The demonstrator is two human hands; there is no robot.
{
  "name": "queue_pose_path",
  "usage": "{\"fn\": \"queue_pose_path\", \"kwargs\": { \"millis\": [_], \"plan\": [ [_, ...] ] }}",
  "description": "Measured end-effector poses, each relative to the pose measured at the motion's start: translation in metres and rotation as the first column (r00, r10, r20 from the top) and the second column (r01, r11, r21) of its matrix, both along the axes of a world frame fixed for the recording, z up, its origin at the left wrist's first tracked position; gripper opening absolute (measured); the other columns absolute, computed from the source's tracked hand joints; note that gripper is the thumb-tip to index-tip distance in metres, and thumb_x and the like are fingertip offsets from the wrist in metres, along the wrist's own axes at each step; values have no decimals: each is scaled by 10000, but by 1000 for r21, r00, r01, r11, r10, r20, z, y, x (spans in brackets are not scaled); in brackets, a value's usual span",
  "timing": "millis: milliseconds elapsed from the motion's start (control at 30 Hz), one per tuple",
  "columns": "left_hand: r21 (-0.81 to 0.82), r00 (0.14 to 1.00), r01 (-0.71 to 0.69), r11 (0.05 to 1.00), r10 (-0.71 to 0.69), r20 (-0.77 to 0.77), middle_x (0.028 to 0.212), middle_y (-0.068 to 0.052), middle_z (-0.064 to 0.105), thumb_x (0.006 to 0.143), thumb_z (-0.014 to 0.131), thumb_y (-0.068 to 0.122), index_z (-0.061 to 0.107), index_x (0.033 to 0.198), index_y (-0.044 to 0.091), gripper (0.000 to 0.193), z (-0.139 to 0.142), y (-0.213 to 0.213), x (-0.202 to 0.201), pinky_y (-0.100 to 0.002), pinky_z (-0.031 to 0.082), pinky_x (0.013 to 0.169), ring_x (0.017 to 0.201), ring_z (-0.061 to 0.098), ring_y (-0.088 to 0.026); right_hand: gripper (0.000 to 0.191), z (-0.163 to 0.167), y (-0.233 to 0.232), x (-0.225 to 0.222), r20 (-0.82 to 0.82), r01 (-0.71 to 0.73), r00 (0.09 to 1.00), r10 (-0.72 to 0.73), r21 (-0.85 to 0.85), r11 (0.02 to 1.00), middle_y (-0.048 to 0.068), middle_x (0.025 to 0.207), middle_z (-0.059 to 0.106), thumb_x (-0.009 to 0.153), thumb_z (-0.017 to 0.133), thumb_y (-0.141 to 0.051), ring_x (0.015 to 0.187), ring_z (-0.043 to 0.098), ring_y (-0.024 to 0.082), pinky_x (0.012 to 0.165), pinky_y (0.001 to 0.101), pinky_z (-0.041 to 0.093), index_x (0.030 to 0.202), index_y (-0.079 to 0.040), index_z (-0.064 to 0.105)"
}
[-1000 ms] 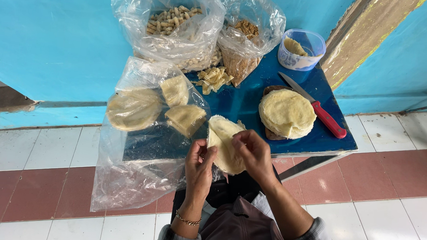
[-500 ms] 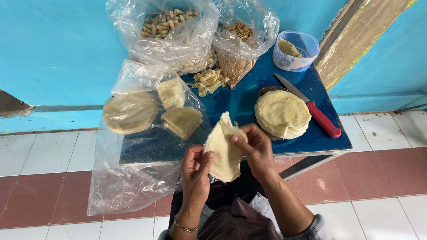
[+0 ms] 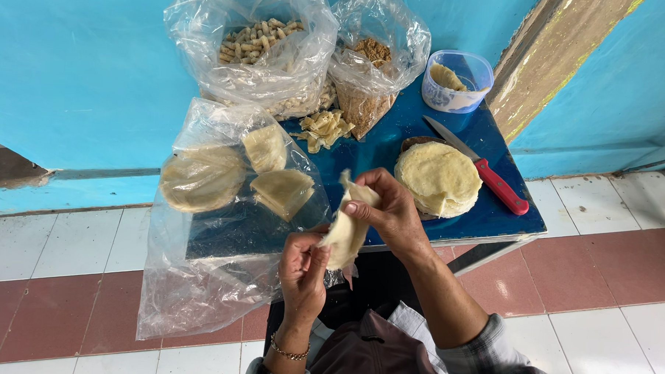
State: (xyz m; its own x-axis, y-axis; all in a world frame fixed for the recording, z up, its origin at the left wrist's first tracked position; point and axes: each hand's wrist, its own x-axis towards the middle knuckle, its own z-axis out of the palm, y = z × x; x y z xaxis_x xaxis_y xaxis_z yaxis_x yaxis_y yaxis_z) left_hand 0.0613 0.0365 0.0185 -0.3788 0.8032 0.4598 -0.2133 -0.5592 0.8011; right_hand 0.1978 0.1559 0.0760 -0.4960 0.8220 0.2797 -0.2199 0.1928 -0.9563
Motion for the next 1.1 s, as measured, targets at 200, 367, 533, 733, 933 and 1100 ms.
{"fn": "queue_pose_path", "kwargs": {
  "millis": [200, 367, 533, 733, 933, 1100],
  "plan": [
    [-82, 904, 351, 933, -315, 289, 1237, -69, 610, 967, 669, 358, 542, 1332, 79, 476, 16, 2, 3, -266, 541, 906, 1120, 602, -135, 210, -14, -12, -3, 141, 13, 990, -24, 73, 997, 33, 921, 703, 917, 805, -177, 839, 672, 116, 738, 286, 583, 1007, -52, 661],
    [-335, 995, 94, 937, -96, 10, 976, -53, 666, 949, 689, 314, 637, 1160, 62, 333, 13, 14, -2, -264, 587, 720, 843, 637, -112, 189, -16, -12, 1, 204, 171, 940, -274, 413, 894, 10, 955, 723, 962, 739, -207, 863, 727, 73, 748, 235, 638, 1045, -78, 629],
    [-186, 989, -5, 983, 32, 141, 887, -52, 659, 1008, 718, 131, 688, 1138, 3, 185, 2, 13, -15, -250, 488, 664, 758, 565, -87, 201, -12, -3, 18, 88, 404, 892, -444, 286, 869, 0, 801, 634, 970, 741, -211, 692, 602, 56, 569, 230, 487, 997, -78, 593],
    [-62, 957, -91, 994, 105, 271, 1100, -72, 717, 1006, 673, 39, 649, 1181, 12, 179, 4, 11, -33, -256, 520, 916, 1009, 638, -96, 181, 8, 26, 40, -52, 469, 882, -469, 206, 859, -40, 839, 591, 1019, 751, -165, 750, 519, 31, 650, 204, 426, 1018, -74, 594],
    [-72, 928, -116, 991, 134, 348, 1117, -95, 710, 1013, 661, 13, 643, 1187, 17, 175, 4, 2, -47, -289, 528, 960, 1053, 645, -125, 166, 35, 53, 63, -57, 376, 926, -372, 79, 923, -32, 849, 655, 996, 739, -169, 751, 570, 21, 658, 193, 475, 1006, -88, 595],
    [-135, 920, -158, 978, 196, 339, 1074, -91, 709, 995, 666, 44, 644, 1172, 32, 179, 1, -5, -57, -304, 578, 885, 991, 671, -120, 148, 51, 77, 82, 79, 306, 943, -324, 177, 935, -24, 864, 656, 1002, 733, -156, 775, 597, 38, 665, 210, 490, 1038, -83, 609]
  ]
}}
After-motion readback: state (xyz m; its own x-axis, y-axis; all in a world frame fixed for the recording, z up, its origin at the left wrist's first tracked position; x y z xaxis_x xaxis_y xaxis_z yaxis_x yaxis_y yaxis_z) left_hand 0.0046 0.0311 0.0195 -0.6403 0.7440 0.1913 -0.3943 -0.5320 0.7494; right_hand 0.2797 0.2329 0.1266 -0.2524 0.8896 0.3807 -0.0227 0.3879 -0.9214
